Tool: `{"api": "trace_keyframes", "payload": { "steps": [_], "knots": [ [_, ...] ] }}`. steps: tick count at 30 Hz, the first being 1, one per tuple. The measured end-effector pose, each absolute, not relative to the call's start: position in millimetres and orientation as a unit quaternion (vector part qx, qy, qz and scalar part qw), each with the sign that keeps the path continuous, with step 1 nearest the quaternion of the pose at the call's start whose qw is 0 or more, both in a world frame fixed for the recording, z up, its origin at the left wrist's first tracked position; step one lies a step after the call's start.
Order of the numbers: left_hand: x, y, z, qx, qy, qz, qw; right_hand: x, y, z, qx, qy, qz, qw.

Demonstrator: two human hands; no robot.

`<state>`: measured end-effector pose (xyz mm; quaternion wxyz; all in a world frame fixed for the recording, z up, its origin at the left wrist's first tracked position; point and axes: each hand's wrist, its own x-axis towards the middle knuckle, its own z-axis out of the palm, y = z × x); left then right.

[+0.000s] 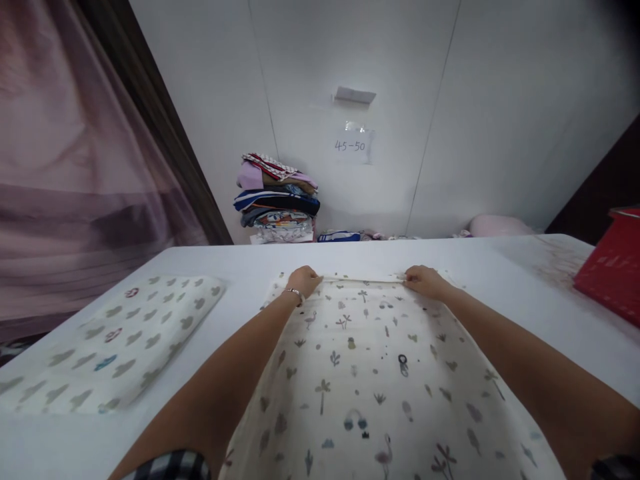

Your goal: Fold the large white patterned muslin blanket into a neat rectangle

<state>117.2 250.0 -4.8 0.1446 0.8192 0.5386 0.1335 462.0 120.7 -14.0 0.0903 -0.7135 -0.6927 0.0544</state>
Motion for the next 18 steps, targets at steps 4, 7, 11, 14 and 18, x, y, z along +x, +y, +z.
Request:
{"api": "trace_keyframes", "payload": {
  "steps": [4,7,11,14,18],
  "knots": [
    [114.7,247.8,1.9,0.82,0.535,0.133,0.152,460.7,117.7,-10.1,-0.703,-0.706,0.025,0.077],
    [112.9,248.5,5.9,0.815,0.546,0.126,0.15,457.1,118.9,-4.6,-0.71,-0.701,0.015,0.072],
    [118.4,254.4,5.0,0.806,0.569,0.095,0.134,450.8,125.1,2.1,-0.744,-0.665,0.027,0.055],
    [129.6,259.9,1.9,0.803,0.579,0.071,0.119,448.2,133.7,1.8,-0.766,-0.641,0.021,0.041],
    [143.2,264.4,-1.3,0.786,0.605,0.055,0.117,446.0,146.0,-6.1,-0.798,-0.602,0.012,0.029]
  ]
}}
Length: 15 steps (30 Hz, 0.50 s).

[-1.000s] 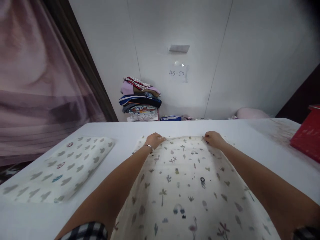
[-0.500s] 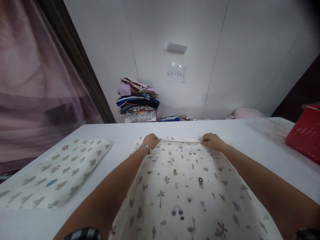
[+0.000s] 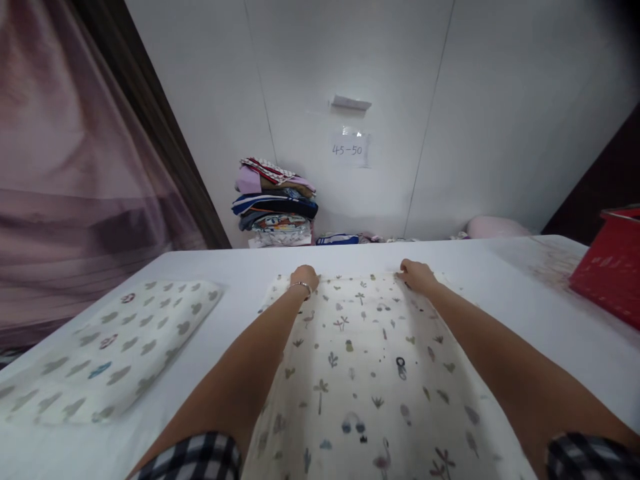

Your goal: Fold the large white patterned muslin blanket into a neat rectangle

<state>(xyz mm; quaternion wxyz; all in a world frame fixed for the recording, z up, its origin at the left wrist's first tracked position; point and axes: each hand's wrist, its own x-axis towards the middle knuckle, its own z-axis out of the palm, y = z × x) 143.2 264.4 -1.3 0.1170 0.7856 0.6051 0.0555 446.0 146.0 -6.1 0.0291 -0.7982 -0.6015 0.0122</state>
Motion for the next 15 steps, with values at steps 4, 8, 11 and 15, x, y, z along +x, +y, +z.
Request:
{"api": "trace_keyframes", "payload": {
  "steps": [4,8,11,15],
  "knots": [
    [145.2,266.8,-5.6,0.771,0.621,0.053,0.132,443.5,152.3,-15.3,-0.798,-0.602,-0.005,0.023],
    [142.1,268.9,-9.9,0.761,0.63,0.074,0.137,442.9,153.8,-22.7,-0.795,-0.605,-0.031,0.034],
    [142.6,264.9,-10.5,0.768,0.624,0.085,0.12,441.7,154.0,-27.3,-0.801,-0.596,-0.043,0.039],
    [139.0,244.5,-12.9,0.811,0.569,0.12,0.067,435.7,146.0,-29.9,-0.799,-0.592,-0.08,0.062]
  ]
}}
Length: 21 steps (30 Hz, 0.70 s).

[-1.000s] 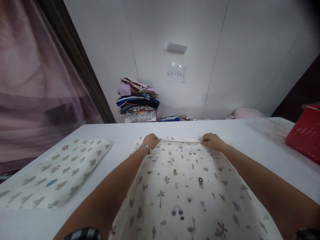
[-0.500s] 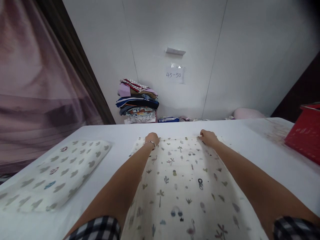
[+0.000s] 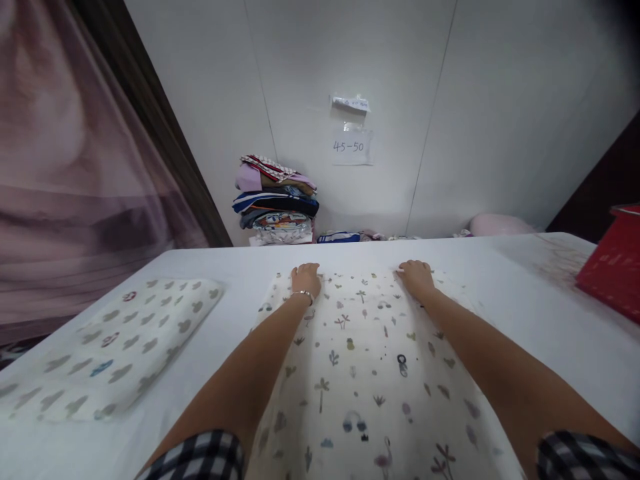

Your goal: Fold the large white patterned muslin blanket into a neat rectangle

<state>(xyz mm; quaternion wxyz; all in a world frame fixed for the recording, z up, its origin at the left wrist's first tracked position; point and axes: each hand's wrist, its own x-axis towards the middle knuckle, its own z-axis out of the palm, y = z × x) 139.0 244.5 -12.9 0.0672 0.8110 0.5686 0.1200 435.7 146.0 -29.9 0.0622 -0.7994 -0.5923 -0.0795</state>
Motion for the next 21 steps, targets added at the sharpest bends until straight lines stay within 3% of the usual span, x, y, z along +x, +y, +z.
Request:
{"api": "trace_keyframes", "payload": {
  "steps": [5,13,21],
  "knots": [
    [116.5,213.3,-28.3,0.887,0.451,0.102,0.001,424.6,118.7,-39.1,-0.7,-0.698,-0.076,0.126],
    [102.7,212.8,-39.8,0.85,0.523,-0.002,0.062,427.4,111.4,-35.5,-0.73,-0.672,0.117,0.055],
    [101.6,217.6,-46.8,0.855,0.516,0.005,0.056,474.8,80.4,-42.3,-0.828,-0.558,0.041,0.033]
  ]
}}
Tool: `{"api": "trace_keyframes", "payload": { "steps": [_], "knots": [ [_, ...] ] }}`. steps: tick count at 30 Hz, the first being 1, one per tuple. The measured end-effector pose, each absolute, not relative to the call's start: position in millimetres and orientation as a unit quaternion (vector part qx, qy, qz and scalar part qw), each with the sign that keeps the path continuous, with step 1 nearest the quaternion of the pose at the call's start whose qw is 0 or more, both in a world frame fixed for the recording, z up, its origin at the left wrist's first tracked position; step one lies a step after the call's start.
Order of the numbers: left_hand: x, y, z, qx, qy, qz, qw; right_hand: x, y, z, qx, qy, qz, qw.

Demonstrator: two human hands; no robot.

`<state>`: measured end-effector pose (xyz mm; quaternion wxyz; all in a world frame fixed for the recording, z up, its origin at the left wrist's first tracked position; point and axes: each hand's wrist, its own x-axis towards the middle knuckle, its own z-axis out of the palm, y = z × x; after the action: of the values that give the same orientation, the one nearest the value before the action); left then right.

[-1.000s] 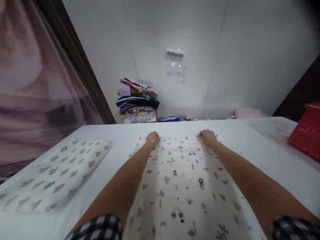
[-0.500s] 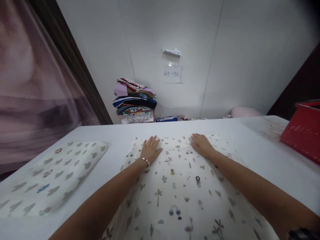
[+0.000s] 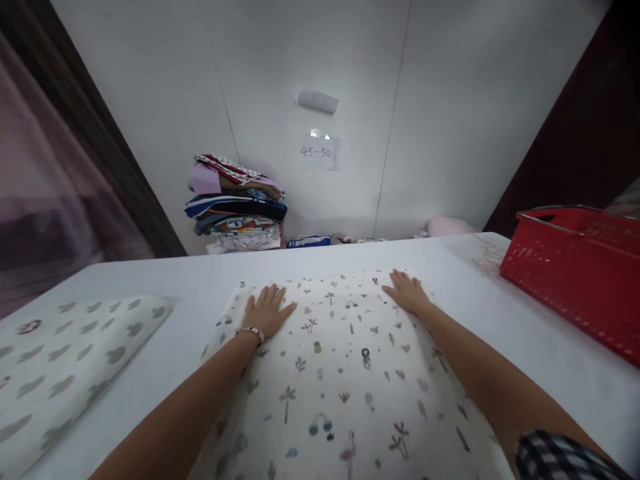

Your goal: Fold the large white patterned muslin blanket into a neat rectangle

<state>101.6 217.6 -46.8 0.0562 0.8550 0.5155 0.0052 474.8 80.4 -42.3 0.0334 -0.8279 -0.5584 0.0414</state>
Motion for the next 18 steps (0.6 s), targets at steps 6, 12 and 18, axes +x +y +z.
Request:
{"api": "trace_keyframes", "payload": {
  "steps": [6,12,18],
  "knots": [
    [99.4,214.4,-34.6,0.855,0.514,-0.002,0.07,490.9,62.0,-36.7,-0.833,-0.545,0.067,0.065],
    [47.5,141.2,-26.6,0.876,0.482,0.001,0.023,481.0,-45.1,-39.6,-0.829,-0.557,0.028,0.049],
    [-27.0,58.1,-31.8,0.866,0.5,-0.01,0.011,463.5,-152.7,-47.9,-0.828,-0.556,0.044,0.055]
  ]
}}
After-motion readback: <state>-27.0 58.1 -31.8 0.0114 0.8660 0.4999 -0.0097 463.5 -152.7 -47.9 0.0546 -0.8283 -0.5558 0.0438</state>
